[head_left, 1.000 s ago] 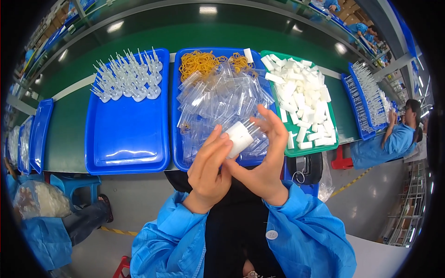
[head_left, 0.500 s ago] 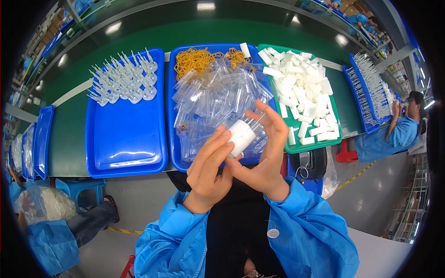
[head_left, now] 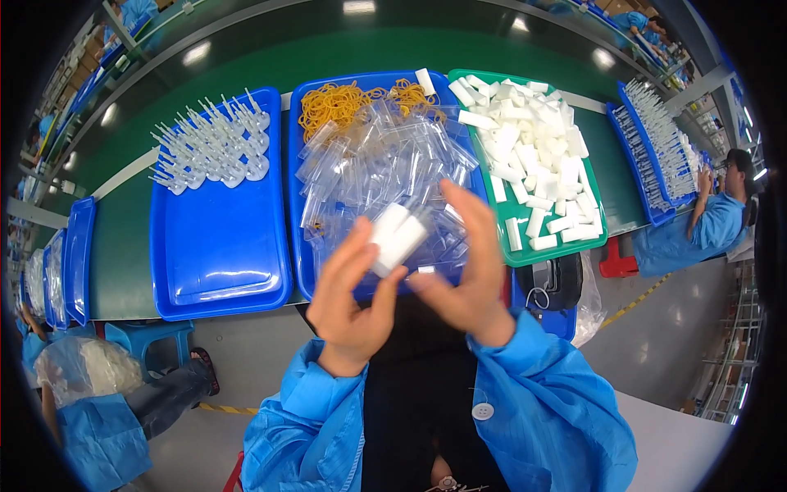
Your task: The person assembles small plastic components by hand, combining plastic tubes and white caps at a production line station.
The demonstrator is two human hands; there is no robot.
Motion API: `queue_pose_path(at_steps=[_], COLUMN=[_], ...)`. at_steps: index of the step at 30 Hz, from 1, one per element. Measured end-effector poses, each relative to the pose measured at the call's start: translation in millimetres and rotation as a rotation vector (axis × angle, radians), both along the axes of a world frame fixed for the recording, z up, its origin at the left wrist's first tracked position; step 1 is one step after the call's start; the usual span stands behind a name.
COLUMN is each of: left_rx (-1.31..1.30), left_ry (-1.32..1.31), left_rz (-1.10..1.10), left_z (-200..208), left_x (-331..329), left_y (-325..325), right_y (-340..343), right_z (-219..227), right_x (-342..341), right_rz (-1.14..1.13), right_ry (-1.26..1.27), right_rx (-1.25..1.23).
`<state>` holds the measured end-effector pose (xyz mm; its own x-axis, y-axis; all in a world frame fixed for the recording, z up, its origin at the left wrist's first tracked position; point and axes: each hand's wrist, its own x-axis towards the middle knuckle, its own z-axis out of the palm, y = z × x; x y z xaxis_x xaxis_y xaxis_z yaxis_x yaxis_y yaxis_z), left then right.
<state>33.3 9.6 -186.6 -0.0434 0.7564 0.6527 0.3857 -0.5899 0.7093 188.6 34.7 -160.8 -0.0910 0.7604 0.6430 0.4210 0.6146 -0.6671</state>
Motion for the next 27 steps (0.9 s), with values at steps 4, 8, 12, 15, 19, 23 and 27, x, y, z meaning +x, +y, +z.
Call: queue_pose_path(at_steps=[4,8,12,15,19,23,27], left_rx=[-0.101,-0.261,-0.157,-0.149,-0.130,-0.066,-0.033], left_ry=[-0.483,-0.656,-0.630,-0.582,-0.479,-0.375,-0.346], left_rz=[-0.064,-0.161,-0.272,-0.211,-0.123,-0.107,-0.118], left_z=[5,10,6,13,12,11,13], left_x=[-12,-13,-10,-7,-4,-5,-6], left_y=[8,7,5,1,-2,-2,-2], right_y=[14,17,23,25,23,28,29], right_z=[13,-1,-11,-15,-17,-15,-18], right_x=[68,70,62,70,59,59,68], right_rz=[-0.177,-0.196,-0.180,-0.224,-0.228,-0.207,-0.255], right_ry=[-0.350,-0.431,-0.395,-0.439,-0.495,-0.475,-0.291], right_rx=[-0.079,-0.140,-0.142,-0.075,-0.059,-0.065,-0.077])
